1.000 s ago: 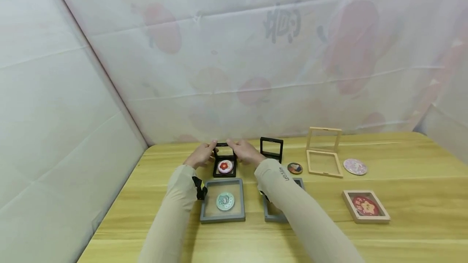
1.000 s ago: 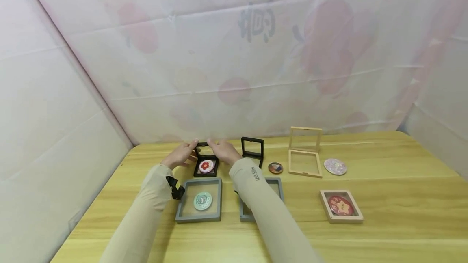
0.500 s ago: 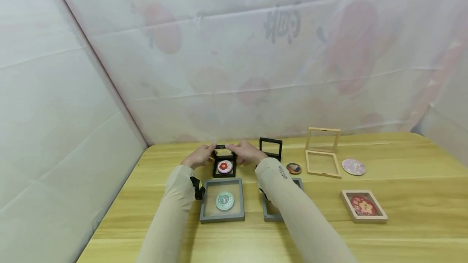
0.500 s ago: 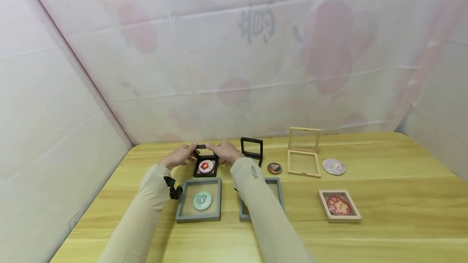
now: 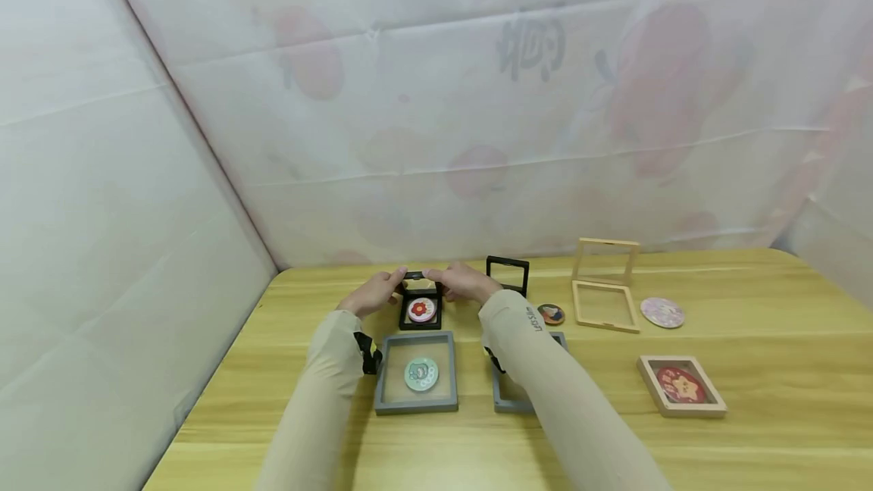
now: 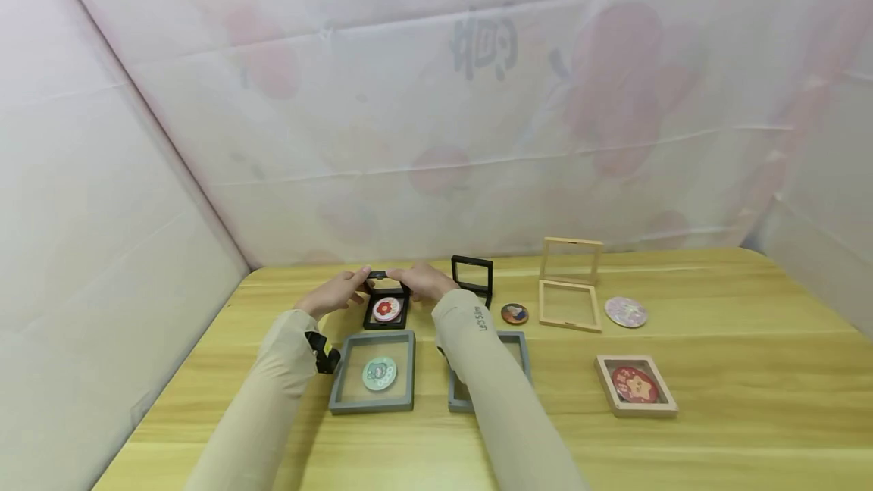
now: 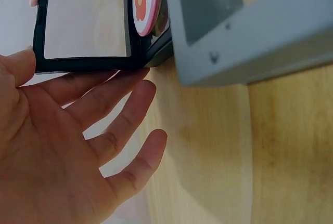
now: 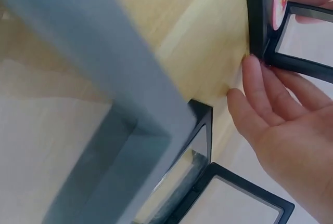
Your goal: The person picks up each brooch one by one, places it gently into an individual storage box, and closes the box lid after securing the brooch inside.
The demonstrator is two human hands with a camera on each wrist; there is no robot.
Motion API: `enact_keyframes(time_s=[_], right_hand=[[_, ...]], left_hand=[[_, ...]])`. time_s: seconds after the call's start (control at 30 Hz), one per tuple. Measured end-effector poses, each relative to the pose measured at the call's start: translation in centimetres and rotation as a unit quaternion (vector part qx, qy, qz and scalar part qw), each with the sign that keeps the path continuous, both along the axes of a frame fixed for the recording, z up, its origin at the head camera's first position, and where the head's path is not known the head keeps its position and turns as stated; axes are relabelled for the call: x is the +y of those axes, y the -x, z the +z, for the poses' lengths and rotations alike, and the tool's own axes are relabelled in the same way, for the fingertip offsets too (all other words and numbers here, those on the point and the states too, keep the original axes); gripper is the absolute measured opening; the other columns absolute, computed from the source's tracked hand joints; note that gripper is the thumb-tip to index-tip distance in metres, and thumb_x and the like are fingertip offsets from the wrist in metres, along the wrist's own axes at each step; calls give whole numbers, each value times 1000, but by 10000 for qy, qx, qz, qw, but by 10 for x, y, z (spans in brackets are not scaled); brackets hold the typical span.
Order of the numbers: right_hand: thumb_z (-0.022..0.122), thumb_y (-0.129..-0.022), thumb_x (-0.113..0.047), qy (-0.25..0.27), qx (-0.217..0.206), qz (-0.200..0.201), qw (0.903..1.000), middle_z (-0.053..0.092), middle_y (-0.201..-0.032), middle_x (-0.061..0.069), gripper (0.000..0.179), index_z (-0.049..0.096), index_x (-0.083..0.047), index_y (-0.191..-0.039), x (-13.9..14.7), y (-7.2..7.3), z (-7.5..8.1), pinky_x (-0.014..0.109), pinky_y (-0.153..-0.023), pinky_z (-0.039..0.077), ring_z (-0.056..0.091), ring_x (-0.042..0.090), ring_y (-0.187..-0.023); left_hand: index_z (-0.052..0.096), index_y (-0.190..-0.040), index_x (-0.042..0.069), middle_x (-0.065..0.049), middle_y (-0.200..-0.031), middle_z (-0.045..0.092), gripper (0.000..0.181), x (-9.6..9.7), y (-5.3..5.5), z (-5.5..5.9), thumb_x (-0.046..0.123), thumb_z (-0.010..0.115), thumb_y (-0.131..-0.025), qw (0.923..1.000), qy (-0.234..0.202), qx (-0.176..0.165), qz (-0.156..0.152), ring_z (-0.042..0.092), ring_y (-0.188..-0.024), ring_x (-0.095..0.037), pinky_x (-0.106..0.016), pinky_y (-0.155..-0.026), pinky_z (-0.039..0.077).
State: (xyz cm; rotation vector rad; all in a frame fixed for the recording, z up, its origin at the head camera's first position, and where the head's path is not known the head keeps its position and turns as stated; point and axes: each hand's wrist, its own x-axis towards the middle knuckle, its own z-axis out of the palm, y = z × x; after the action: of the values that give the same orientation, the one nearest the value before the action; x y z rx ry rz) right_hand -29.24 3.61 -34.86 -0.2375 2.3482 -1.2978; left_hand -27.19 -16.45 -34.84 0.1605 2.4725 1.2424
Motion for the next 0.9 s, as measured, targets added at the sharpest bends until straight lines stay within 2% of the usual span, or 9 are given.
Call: enact_keyframes(time_s=[0.1,0.23,0.33,0.4,0.47,0.6,0.7,0.8,0.9], right_hand=[[52,-104,-44,-167,116,67,9998,59,-133,21,51,62,5,-106,1,1,0,45,-100,49,65,31,-110],[54,-104,-45,-261,111,119,9995,61,-131,17,56,66,7,-119,3,0,0,44,-101,47,64,26,-108],[55,-104,-44,-223,70,160,9996,64,-91,7,58,66,9,-123,4,-2,0,37,-85,47,55,14,-74],[54,-105,-43,-170,74,227,9996,48,-68,1,55,68,9,-115,5,-2,-1,35,-72,39,37,11,-59],[53,-106,-42,-106,52,321,9994,34,-61,1,53,67,8,-114,5,-3,-1,36,-70,33,25,13,-56],[55,-105,-42,-198,176,450,9986,62,-88,7,55,63,7,-131,6,-4,-2,39,-86,47,54,18,-78],[57,-103,-42,-261,239,487,9982,65,-123,16,59,59,7,-136,7,-4,-2,47,-101,46,61,27,-110],[57,-103,-43,-252,279,528,9979,64,-125,18,60,59,7,-137,7,-3,-2,48,-102,45,60,29,-112],[56,-103,-43,-245,300,602,9974,65,-112,17,58,61,7,-133,7,-2,-3,45,-94,46,57,25,-97]], left_hand=[[47,-138,-14,-31,-141,50,59,-3,1,1,35,27,-113,10000,-44,-24,-1,53,-124,-45,-57,-111,34],[49,-140,-12,-32,-144,48,59,-6,1,1,36,28,-113,9997,2,-54,-222,53,-125,-44,-59,-113,31],[50,-141,-10,-31,-145,48,59,-9,0,1,36,29,-113,9991,40,-10,-417,53,-125,-45,-60,-114,29],[49,-143,-10,-31,-145,48,60,-10,-1,1,38,29,-113,9987,59,-5,-514,53,-126,-45,-60,-114,29],[47,-145,-10,-31,-146,48,60,-13,-1,0,38,30,-112,9983,69,11,-586,52,-127,-45,-61,-114,29],[47,-145,-10,-31,-145,49,59,-19,1,0,38,32,-112,9963,252,112,-813,50,-129,-46,-60,-113,31],[46,-146,-10,-31,-147,46,61,-23,2,2,39,34,-112,9947,391,121,-945,44,-135,-47,-60,-113,31],[42,-149,-8,-30,-150,43,64,-26,3,4,42,35,-111,9945,431,34,-959,36,-141,-47,-60,-115,28],[42,-149,-8,-30,-151,42,63,-27,4,3,42,35,-111,9948,370,-13,-952,35,-141,-47,-61,-115,27]])
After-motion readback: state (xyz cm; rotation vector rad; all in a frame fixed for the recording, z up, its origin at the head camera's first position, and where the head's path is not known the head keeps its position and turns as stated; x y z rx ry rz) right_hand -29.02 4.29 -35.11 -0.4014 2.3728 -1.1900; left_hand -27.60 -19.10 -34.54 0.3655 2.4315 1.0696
